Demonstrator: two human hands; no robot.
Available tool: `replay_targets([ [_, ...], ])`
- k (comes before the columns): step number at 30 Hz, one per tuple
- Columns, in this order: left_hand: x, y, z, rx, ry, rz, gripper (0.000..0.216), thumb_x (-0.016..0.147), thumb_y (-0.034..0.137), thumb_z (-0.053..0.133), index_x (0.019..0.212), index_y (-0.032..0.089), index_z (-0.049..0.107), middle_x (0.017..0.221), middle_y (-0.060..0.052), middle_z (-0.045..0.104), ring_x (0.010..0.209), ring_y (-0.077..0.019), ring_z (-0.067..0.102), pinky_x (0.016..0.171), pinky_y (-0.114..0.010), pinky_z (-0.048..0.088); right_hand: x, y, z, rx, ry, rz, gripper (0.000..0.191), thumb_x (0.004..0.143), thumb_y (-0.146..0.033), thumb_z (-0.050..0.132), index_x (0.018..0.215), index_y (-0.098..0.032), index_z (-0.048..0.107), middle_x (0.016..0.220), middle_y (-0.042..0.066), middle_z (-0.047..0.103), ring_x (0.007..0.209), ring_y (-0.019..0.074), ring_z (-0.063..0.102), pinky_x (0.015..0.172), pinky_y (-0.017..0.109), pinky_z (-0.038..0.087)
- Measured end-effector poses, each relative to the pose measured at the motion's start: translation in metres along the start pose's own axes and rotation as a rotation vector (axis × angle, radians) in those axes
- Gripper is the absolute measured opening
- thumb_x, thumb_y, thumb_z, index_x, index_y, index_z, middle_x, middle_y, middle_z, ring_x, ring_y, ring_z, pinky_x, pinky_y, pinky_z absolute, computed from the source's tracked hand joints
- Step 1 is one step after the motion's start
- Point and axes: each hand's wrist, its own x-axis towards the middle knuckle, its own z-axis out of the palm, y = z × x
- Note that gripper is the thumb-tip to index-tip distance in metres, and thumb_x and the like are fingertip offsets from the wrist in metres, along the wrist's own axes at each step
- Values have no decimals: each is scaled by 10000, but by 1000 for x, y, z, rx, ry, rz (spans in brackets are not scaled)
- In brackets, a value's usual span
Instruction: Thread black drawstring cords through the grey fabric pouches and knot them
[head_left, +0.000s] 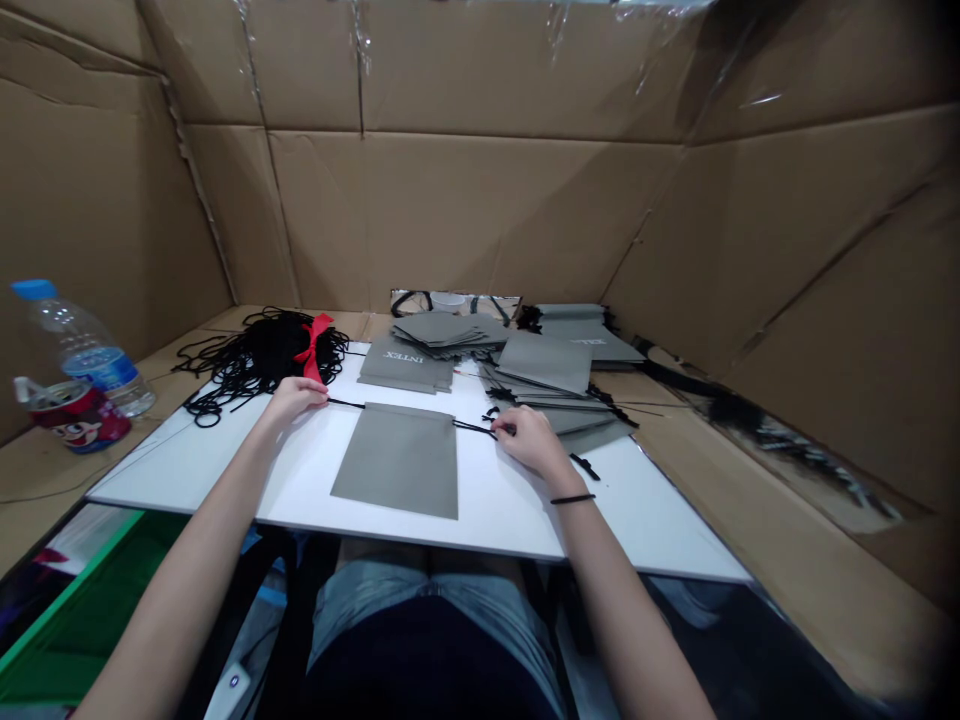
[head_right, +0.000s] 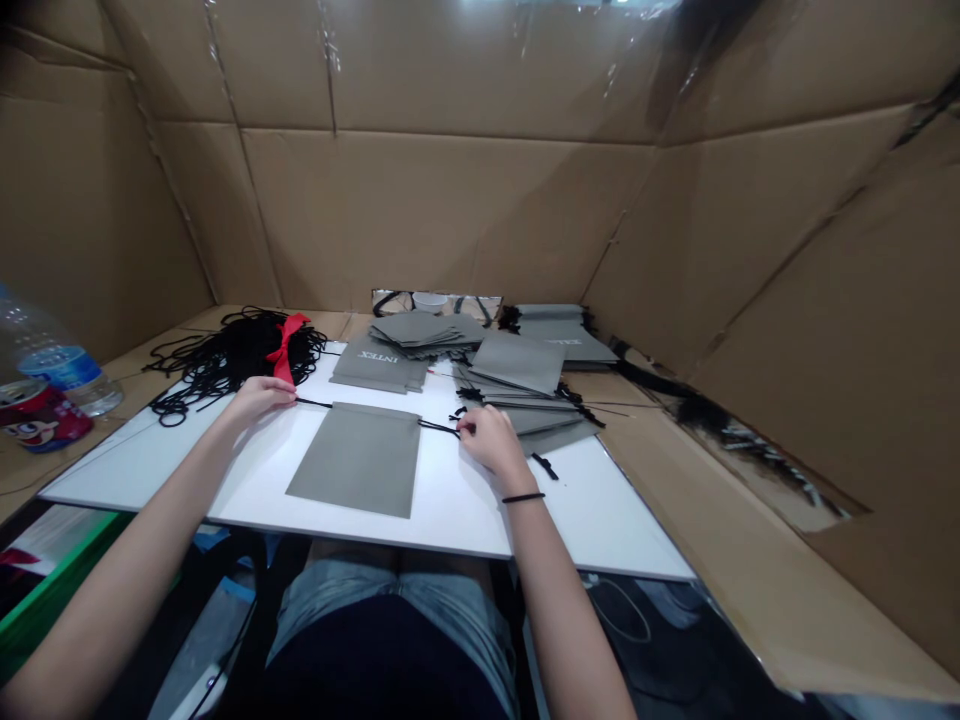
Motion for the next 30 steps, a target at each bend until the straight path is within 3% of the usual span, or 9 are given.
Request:
replay_targets([
  [7,0,-1,0,-5,-7,0,286,426,193,810,692,127,729,687,-87,710,642,-215,674,600,-266,523,-3,1,-4,16,-17,10,309,769,-107,449,787,-207,741,882,44,722,887,201,598,786,278,392],
  [13,0,-1,0,-16,-15,1,296,412,204,823,679,124,724,675,-87,704,640,-220,675,619,-281,530,-5,-3,-5,11,-53,-59,143,731,-211,604,808,-206,724,902,35,705,899,217,567,800,291,375],
  [19,-1,1,1,-20,-14,-2,298,415,191,823,688,122,726,647,-80,696,617,-215,666,612,-291,535,-6,-2,-2,13,-74,-105,142,802,-167,523,756,-197,654,838,44,671,899,219,532,814,313,359],
  [24,-2,4,3,-69,-21,-5,268,413,180,814,652,119,710,662,-85,694,641,-214,673,657,-303,552,-7,-2,1,39,-37,-143,172,856,-186,449,791,-195,608,833,56,640,870,208,516,803,308,364],
  [30,-4,5,2,-116,-38,12,305,418,176,820,690,112,697,689,-98,699,667,-224,682,685,-319,554,-2,5,2,81,91,-89,165,823,-184,443,801,-183,607,787,62,611,814,201,528,720,282,382],
])
